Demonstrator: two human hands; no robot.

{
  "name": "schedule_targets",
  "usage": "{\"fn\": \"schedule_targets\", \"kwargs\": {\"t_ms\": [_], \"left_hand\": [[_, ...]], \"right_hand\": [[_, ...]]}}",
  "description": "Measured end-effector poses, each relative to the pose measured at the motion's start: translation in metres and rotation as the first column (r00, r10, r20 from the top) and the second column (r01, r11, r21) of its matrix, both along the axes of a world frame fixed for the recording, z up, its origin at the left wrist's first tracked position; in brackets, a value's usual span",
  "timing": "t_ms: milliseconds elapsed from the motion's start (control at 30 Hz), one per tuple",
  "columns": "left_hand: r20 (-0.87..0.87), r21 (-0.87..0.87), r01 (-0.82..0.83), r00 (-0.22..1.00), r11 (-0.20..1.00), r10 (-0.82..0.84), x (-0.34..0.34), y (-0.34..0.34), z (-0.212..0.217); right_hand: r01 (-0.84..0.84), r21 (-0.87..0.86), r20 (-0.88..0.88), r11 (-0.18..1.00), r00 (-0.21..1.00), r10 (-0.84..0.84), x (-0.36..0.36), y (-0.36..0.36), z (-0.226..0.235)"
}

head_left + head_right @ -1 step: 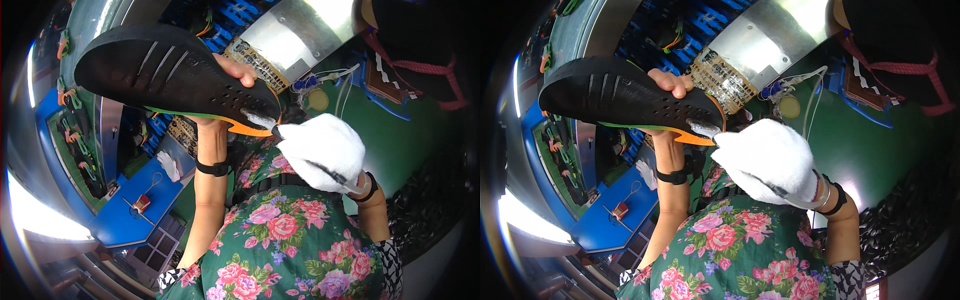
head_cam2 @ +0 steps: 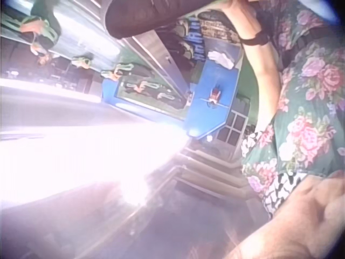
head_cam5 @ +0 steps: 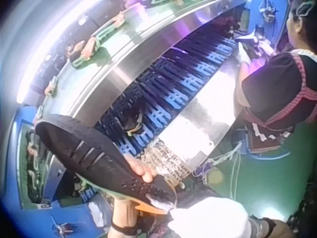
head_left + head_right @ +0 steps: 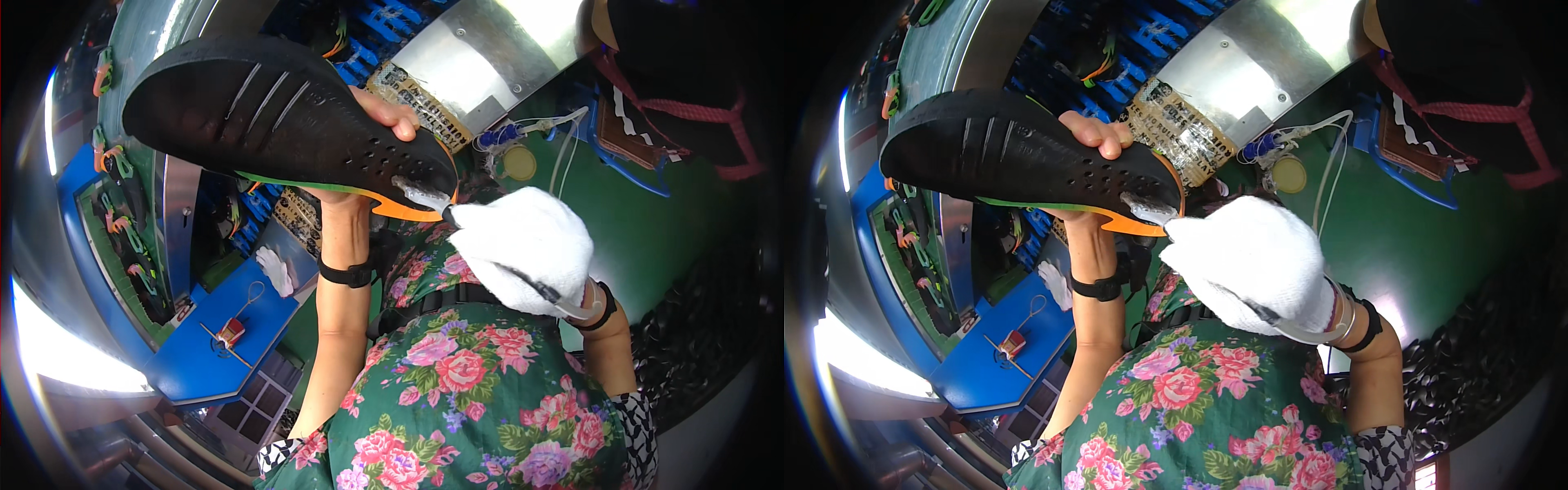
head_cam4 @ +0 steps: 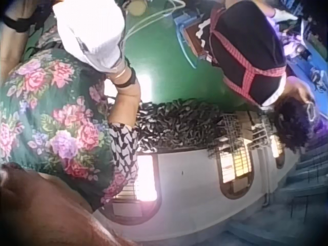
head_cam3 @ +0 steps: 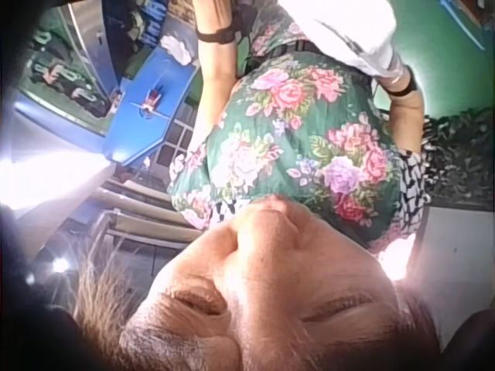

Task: Applying adhesive to the sole area of a shoe using a brush and cloth.

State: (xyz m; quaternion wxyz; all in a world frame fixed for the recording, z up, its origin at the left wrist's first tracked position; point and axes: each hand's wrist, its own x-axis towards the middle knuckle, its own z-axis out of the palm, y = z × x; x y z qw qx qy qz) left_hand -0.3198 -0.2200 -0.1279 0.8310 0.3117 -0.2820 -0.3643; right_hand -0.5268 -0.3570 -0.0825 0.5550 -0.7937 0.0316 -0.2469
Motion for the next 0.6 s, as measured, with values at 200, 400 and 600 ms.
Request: {"fn": "schedule_targets", "kwargs": {"t_ms": [200,400,600], "left_hand": [[0.002,0.051,0.139,0.990,0.989,-0.139,0.001,-0.004,0.001],[-0.067,0.271,0.088,0.995,0.958,-0.072,-0.007,-0.006,0.009],[-0.223,0.193,0.295,0.942,0.936,-0.250,0.005,0.008,-0.006]], "right_hand": [[-0.260,0.363,0.077,0.895,0.965,0.249,0.005,-0.017,-0.009],[-0.171,-0.076,0.128,0.982,0.975,0.179,0.003,-0.007,-0.018],[-0.401,0.138,0.225,0.906,0.903,0.365,0.008,-0.017,-0.024]]}}
